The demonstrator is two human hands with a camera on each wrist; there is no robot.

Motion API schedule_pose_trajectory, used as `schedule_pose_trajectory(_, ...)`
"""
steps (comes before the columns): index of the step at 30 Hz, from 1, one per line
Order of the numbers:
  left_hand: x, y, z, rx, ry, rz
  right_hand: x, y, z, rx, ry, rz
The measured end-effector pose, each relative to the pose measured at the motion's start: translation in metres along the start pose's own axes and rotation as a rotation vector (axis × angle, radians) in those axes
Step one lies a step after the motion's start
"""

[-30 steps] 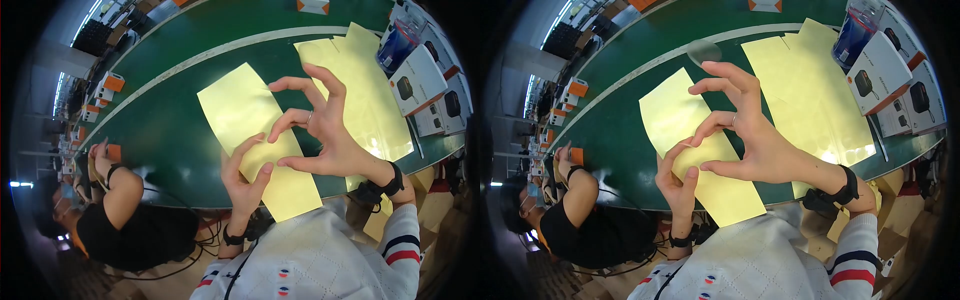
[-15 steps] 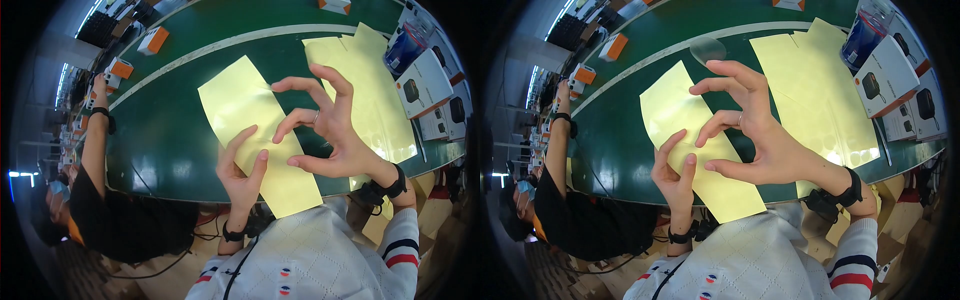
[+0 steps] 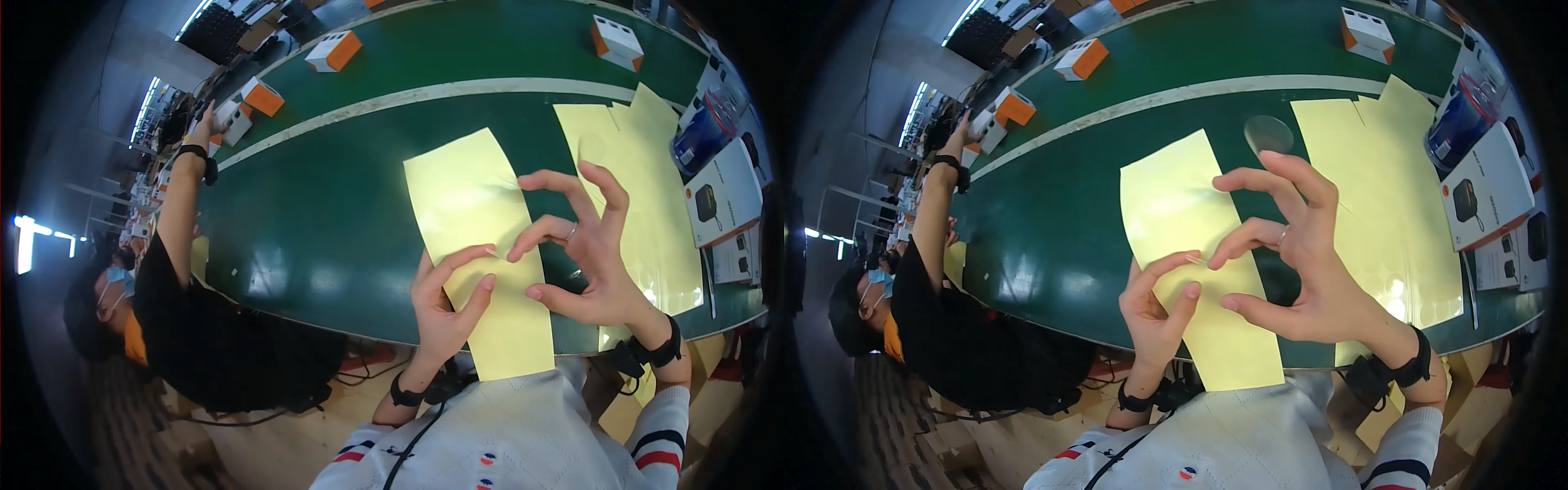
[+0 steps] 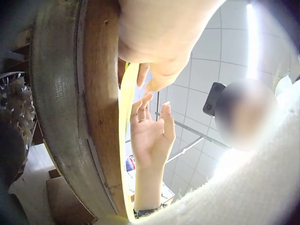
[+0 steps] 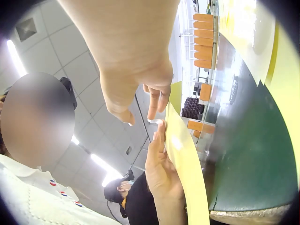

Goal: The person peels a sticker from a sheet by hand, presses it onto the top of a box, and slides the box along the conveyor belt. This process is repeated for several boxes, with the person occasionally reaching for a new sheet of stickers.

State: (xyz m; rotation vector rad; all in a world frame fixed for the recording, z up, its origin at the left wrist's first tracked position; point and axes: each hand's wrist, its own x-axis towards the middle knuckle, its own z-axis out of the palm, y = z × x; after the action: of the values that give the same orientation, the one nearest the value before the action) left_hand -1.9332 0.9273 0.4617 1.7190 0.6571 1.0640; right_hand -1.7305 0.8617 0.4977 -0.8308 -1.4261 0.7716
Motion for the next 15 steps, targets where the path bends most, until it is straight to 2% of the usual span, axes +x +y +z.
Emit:
schedule_pose_trajectory(10, 0.0030, 0.0010, -0.0009, 0.028, 0.019, -0.002, 0.0005, 0.0006, -0.0010, -0.087, 0.009, -0.038)
schedule_pose_trajectory(15, 0.0042, 0.0023, 0.0017, -0.037, 0.047, -0.134, 0.0013, -0.0005, -0.0017, -0.101, 0.003, -0.054)
